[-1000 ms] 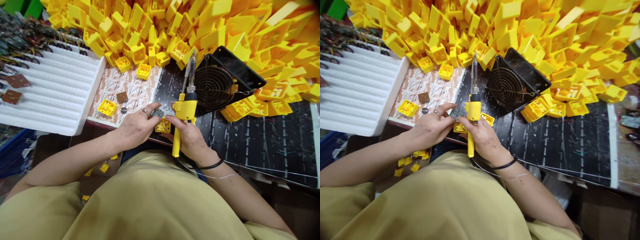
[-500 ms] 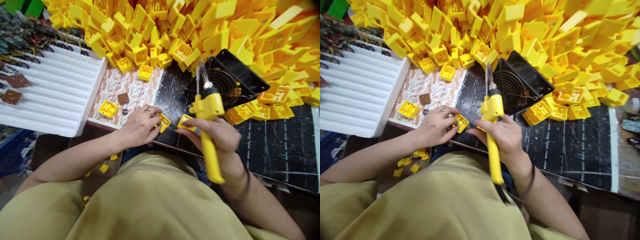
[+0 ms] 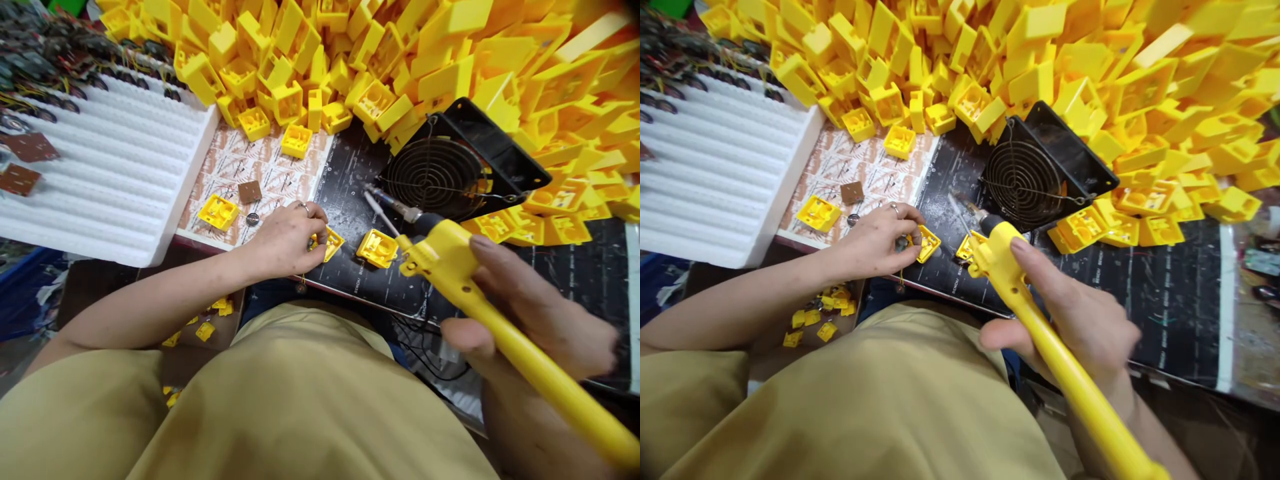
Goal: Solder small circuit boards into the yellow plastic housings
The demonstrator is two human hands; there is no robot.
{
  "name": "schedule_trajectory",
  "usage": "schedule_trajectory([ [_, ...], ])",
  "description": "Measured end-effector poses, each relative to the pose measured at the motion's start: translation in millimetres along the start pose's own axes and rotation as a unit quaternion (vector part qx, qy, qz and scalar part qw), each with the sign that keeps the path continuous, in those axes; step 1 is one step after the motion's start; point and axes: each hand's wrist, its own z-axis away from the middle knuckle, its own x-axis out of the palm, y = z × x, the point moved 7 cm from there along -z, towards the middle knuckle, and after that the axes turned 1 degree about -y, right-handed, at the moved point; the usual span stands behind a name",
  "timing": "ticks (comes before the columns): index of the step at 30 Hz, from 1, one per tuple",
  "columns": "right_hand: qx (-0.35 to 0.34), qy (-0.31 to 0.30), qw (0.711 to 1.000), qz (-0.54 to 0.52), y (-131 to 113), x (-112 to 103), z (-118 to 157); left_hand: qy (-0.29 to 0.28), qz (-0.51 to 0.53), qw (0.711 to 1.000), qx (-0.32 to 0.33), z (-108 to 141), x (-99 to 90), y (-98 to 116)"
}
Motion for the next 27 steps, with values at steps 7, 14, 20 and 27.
schedule_trajectory([
  [7, -0.056, -0.093, 0.99, -0.088, -8, 63, -25, 0.048, -0.029, 0.988, 0.141, 18, -7.1, 18],
  [14, -0.08, -0.12, 0.983, -0.111, -15, 105, -30, 0.095, -0.148, 0.956, 0.235, 32, -4.0, 30],
  [20, -0.064, -0.043, 0.996, -0.041, -18, 111, -28, 0.046, -0.244, 0.953, 0.174, 26, -11.2, 37],
  [27, -0.077, -0.036, 0.996, 0.008, -19, 111, -24, -0.022, -0.141, 0.99, 0.014, 15, -0.7, -1],
])
